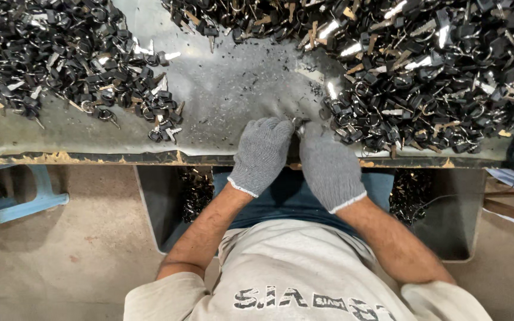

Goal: The person wearing gloves picks up key blanks and metal split rings from a large pile on the work table and fits a ring through the hole of each key by hand, letting finished keys drop into a bin below. They repeat this ring-fitting cycle continuously across the episode.

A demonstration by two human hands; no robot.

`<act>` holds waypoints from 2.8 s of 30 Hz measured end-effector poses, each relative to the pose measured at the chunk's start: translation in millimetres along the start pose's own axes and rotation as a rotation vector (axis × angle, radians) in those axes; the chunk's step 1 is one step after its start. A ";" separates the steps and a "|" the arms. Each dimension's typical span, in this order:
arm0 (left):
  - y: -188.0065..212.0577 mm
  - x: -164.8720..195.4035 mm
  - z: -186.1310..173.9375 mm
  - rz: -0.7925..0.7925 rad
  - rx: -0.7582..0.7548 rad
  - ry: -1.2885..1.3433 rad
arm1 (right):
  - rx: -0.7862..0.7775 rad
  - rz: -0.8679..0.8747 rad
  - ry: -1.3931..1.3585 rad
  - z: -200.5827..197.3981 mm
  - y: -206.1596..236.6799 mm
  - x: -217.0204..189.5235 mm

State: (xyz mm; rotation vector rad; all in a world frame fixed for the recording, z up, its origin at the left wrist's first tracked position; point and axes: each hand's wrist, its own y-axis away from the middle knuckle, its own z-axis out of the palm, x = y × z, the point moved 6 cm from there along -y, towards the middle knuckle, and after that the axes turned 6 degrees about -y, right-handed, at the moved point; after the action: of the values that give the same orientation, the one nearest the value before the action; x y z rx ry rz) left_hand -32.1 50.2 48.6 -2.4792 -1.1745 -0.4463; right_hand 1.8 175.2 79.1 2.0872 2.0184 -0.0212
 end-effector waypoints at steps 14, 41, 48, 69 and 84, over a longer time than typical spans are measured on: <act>5.9 -0.6 -0.6 0.105 0.099 0.022 | -0.231 -0.055 -0.267 17.5 0.2 0.6; 8.3 1.3 -9.8 0.004 0.145 0.037 | -0.122 -0.044 -0.429 15.8 10.0 4.9; 7.7 -2.1 -15.5 0.007 0.127 0.049 | 0.175 -0.345 -0.168 4.2 19.8 -3.4; -67.0 0.8 5.6 -0.030 -0.113 0.104 | -0.068 -0.018 -0.291 28.3 30.2 21.1; -6.3 -16.1 -7.4 -0.115 0.023 0.142 | 0.145 -0.079 -0.527 2.0 19.6 9.2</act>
State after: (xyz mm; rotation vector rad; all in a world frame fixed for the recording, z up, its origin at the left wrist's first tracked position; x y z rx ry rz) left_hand -47.7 39.9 49.5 -2.3259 -1.2606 -0.6257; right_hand 21.9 183.5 78.6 1.8215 1.8056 -0.6739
